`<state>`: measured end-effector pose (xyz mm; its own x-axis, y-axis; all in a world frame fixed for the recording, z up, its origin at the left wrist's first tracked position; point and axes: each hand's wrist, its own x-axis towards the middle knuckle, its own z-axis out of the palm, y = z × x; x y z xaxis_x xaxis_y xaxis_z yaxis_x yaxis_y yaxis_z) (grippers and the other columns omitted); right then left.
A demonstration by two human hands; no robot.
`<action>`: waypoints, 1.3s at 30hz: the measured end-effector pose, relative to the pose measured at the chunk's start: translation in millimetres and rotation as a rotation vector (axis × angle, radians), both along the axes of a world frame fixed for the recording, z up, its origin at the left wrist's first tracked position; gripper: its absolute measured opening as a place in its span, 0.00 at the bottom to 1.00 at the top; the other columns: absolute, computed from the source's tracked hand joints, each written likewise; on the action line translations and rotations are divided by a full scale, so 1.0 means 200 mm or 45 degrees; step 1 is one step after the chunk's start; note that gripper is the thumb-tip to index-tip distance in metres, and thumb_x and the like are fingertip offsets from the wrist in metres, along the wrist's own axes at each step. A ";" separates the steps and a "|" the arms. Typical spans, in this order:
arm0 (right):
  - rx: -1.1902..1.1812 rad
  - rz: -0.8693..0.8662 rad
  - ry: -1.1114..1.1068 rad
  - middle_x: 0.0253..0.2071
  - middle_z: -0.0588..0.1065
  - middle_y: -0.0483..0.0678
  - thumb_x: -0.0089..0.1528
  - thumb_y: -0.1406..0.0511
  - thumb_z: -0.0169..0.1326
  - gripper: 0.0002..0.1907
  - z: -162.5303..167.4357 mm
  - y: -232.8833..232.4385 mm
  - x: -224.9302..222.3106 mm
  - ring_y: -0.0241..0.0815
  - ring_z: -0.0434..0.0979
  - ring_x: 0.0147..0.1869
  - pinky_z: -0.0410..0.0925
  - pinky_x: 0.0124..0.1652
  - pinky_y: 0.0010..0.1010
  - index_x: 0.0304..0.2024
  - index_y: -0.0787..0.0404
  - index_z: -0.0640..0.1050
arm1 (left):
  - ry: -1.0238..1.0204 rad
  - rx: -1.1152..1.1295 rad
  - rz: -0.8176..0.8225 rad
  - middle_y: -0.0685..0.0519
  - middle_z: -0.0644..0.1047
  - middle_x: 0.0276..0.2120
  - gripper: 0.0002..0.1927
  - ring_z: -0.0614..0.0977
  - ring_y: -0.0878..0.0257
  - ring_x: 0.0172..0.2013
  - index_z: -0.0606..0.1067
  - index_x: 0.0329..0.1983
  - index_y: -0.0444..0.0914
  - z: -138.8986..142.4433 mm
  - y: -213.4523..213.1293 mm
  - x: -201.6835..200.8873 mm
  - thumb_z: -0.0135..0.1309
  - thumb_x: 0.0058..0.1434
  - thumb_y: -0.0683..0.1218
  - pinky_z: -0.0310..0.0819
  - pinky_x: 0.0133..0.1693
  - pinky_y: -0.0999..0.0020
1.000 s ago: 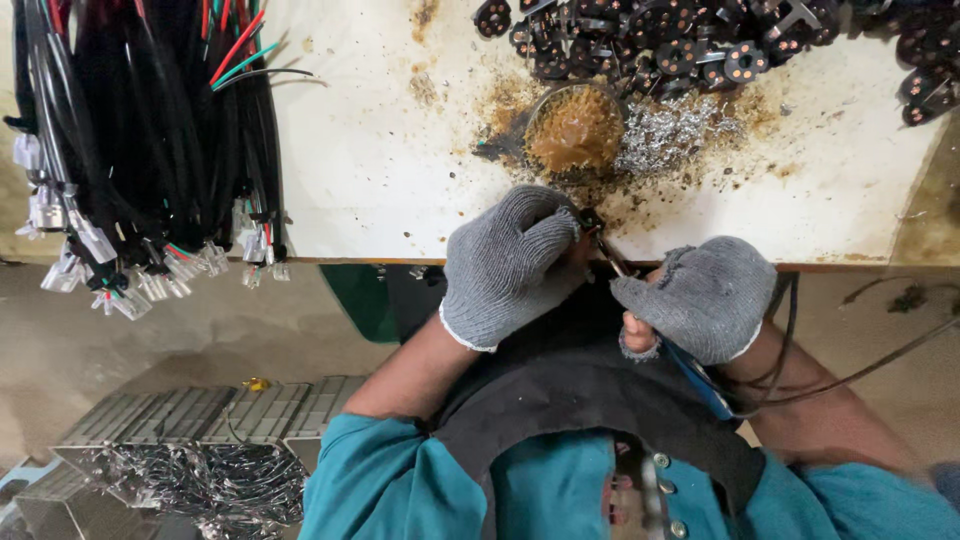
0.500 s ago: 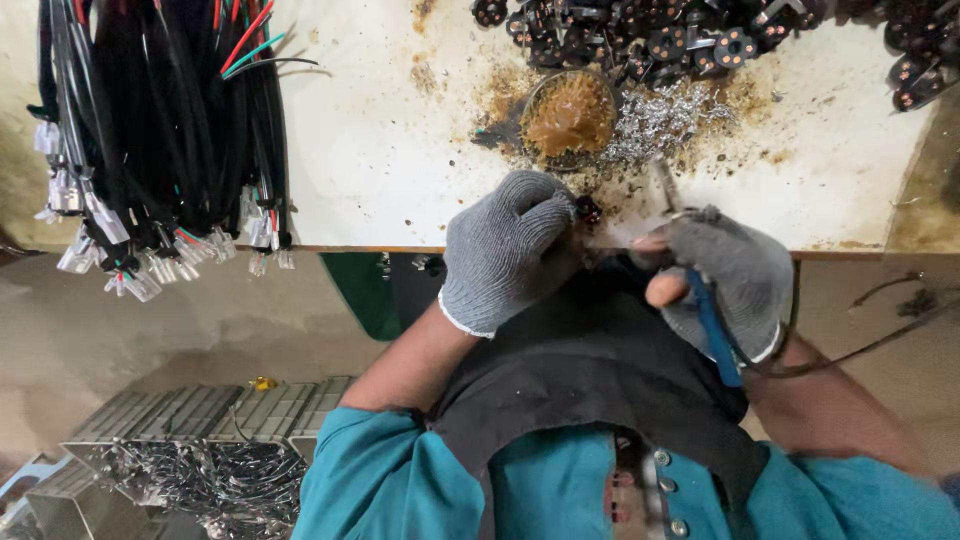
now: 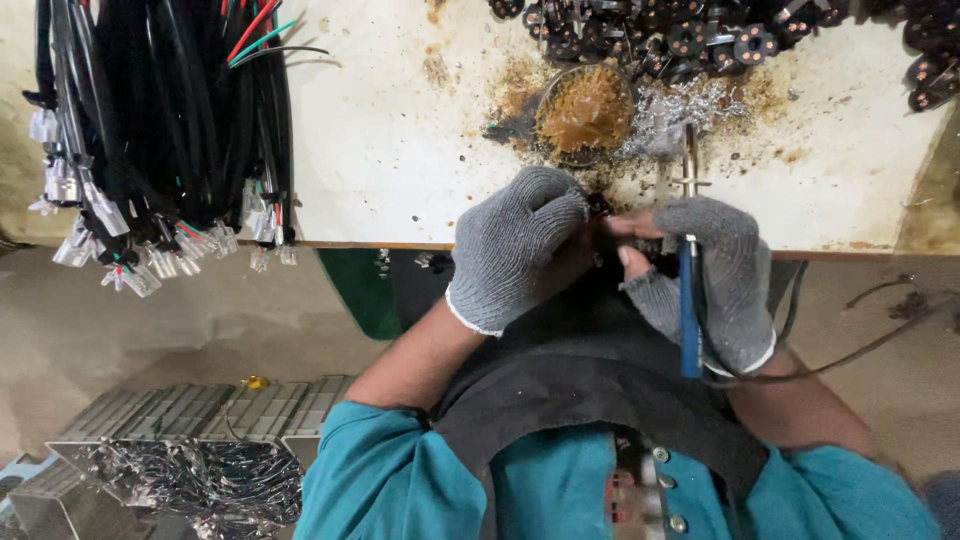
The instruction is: The person solders red and green wire ends onto black lamp-holder components at a workbench. They dip each stripped wire end into rosin flux, hold the wire against the component terminal, and apply a soldering iron to tin the joint, placing finished assemblies with a growing pile of completed wire leads.
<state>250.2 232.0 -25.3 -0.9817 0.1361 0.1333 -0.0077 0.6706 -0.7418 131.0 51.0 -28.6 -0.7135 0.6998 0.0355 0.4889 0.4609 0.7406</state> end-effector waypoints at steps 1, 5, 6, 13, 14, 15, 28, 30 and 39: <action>0.020 -0.066 -0.064 0.44 0.82 0.51 0.62 0.71 0.62 0.20 0.00 0.00 0.00 0.48 0.83 0.46 0.70 0.50 0.39 0.51 0.58 0.67 | -0.007 -0.003 0.000 0.54 0.77 0.42 0.09 0.83 0.53 0.39 0.75 0.35 0.45 0.00 0.00 0.00 0.64 0.56 0.45 0.76 0.37 0.59; -0.465 -0.421 -0.122 0.52 0.80 0.49 0.72 0.70 0.61 0.16 -0.01 0.02 0.01 0.41 0.82 0.52 0.74 0.55 0.26 0.59 0.57 0.70 | 0.008 -0.001 0.010 0.53 0.77 0.43 0.10 0.82 0.52 0.39 0.75 0.36 0.44 0.00 0.00 0.00 0.64 0.54 0.46 0.77 0.37 0.59; -0.505 -0.440 -0.073 0.51 0.80 0.49 0.72 0.70 0.61 0.16 -0.01 0.03 0.01 0.41 0.82 0.51 0.74 0.54 0.26 0.58 0.59 0.70 | 0.019 -0.002 0.009 0.53 0.77 0.43 0.10 0.82 0.52 0.39 0.75 0.37 0.44 0.00 0.00 0.00 0.64 0.55 0.46 0.77 0.37 0.59; -0.473 -0.228 -0.241 0.45 0.81 0.47 0.64 0.68 0.60 0.07 0.07 0.01 -0.07 0.38 0.83 0.45 0.73 0.45 0.26 0.45 0.62 0.81 | 0.008 -0.039 0.003 0.53 0.77 0.43 0.11 0.82 0.52 0.38 0.75 0.37 0.45 -0.02 0.00 0.01 0.65 0.54 0.46 0.76 0.36 0.59; -0.359 -0.165 -0.242 0.45 0.82 0.47 0.64 0.68 0.61 0.08 0.08 0.00 -0.09 0.39 0.83 0.43 0.72 0.45 0.26 0.46 0.62 0.82 | 0.010 -0.025 0.009 0.53 0.77 0.43 0.11 0.82 0.52 0.38 0.75 0.37 0.45 -0.02 0.00 0.01 0.65 0.54 0.46 0.76 0.36 0.59; -0.242 -0.102 -0.243 0.45 0.83 0.48 0.64 0.69 0.62 0.08 0.08 0.00 -0.10 0.40 0.84 0.42 0.72 0.44 0.27 0.46 0.62 0.83 | 0.012 -0.010 0.013 0.53 0.77 0.43 0.11 0.82 0.52 0.38 0.75 0.37 0.45 -0.02 -0.01 0.01 0.65 0.55 0.46 0.76 0.36 0.59; -0.278 -0.241 -0.265 0.44 0.82 0.48 0.67 0.68 0.62 0.09 0.07 -0.02 -0.13 0.41 0.82 0.42 0.72 0.43 0.29 0.50 0.60 0.83 | 0.011 -0.001 -0.002 0.53 0.77 0.44 0.10 0.82 0.53 0.37 0.73 0.35 0.45 -0.02 -0.01 0.01 0.65 0.54 0.46 0.75 0.35 0.59; -0.398 -0.371 -0.198 0.45 0.82 0.47 0.70 0.67 0.62 0.07 0.07 -0.02 -0.12 0.39 0.82 0.41 0.72 0.41 0.26 0.50 0.60 0.82 | 0.026 -0.006 0.023 0.53 0.77 0.43 0.10 0.82 0.53 0.36 0.74 0.35 0.45 -0.02 0.00 0.01 0.64 0.56 0.46 0.76 0.35 0.59; -0.142 -0.247 -0.358 0.44 0.82 0.49 0.65 0.67 0.63 0.09 0.09 0.00 -0.10 0.44 0.82 0.45 0.73 0.47 0.32 0.48 0.63 0.84 | 0.045 0.012 0.011 0.52 0.77 0.44 0.12 0.83 0.52 0.38 0.75 0.38 0.44 -0.03 -0.01 0.02 0.65 0.53 0.46 0.76 0.36 0.59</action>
<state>229.6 232.3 -8.2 -0.9322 0.3223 -0.1649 0.3271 0.5544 -0.7653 134.7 48.4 -35.6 -0.7178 0.6929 0.0676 0.5109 0.4583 0.7273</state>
